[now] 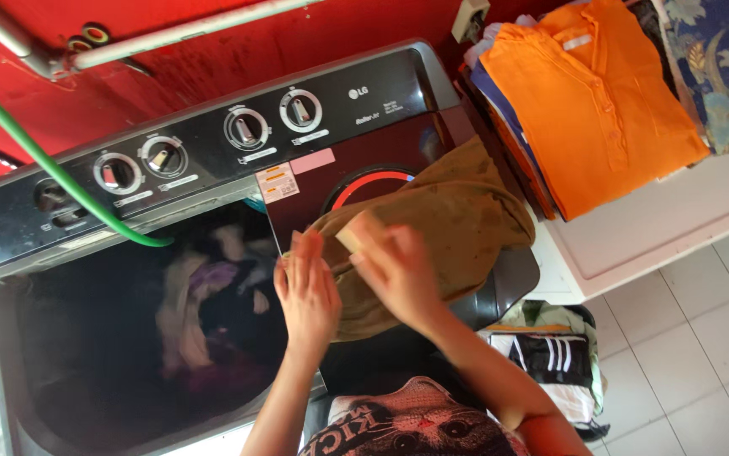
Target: The person handles clothes inside a washing machine, uses a hose to add water, and then scrubs a brown garment with a brush on the machine's top.
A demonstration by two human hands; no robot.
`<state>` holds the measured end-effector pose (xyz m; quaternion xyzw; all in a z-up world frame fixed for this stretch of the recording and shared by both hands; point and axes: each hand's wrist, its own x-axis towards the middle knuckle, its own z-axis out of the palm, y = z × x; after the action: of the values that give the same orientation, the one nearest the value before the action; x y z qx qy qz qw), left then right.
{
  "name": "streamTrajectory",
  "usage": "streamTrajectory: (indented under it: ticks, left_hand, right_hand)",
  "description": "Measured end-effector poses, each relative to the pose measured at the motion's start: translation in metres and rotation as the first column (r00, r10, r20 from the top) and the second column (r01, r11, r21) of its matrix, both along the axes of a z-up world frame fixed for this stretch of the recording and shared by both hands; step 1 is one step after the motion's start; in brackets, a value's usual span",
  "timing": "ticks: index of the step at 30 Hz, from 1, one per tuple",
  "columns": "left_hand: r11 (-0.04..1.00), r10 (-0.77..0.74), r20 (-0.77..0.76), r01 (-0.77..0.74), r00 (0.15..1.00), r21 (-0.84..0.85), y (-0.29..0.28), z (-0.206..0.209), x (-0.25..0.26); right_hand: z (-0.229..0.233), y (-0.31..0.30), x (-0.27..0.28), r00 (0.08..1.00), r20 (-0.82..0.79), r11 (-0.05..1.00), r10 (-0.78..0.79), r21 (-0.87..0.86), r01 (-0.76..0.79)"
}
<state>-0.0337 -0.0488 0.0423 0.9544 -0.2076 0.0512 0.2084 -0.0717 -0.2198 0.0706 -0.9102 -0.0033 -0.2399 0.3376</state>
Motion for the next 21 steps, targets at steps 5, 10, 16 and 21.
streamTrajectory:
  ticks: [5, 10, 16, 21]
  left_hand:
    - [0.99, 0.056, 0.143, -0.074, 0.988, 0.124, 0.009, -0.014, 0.016]
    - [0.998, 0.06, 0.062, -0.062, 0.996, 0.022, 0.017, -0.022, 0.014]
    - [0.992, 0.071, 0.013, -0.07, 0.997, -0.105, 0.016, -0.022, 0.014]
    - [0.994, 0.049, 0.014, -0.048, 0.999, -0.094, 0.017, -0.018, 0.015]
  right_hand:
    - [-0.025, -0.008, 0.001, 0.985, 0.05, 0.981, 0.165, -0.111, -0.158]
    - [-0.039, -0.122, 0.006, 0.96, -0.05, 0.96, -0.275, -0.064, 0.272]
    - [-0.002, -0.063, 0.007, 0.909, -0.05, 0.906, -0.413, -0.121, 0.405]
    - [0.011, 0.002, 0.002, 0.983, 0.078, 0.983, 0.169, -0.085, -0.162]
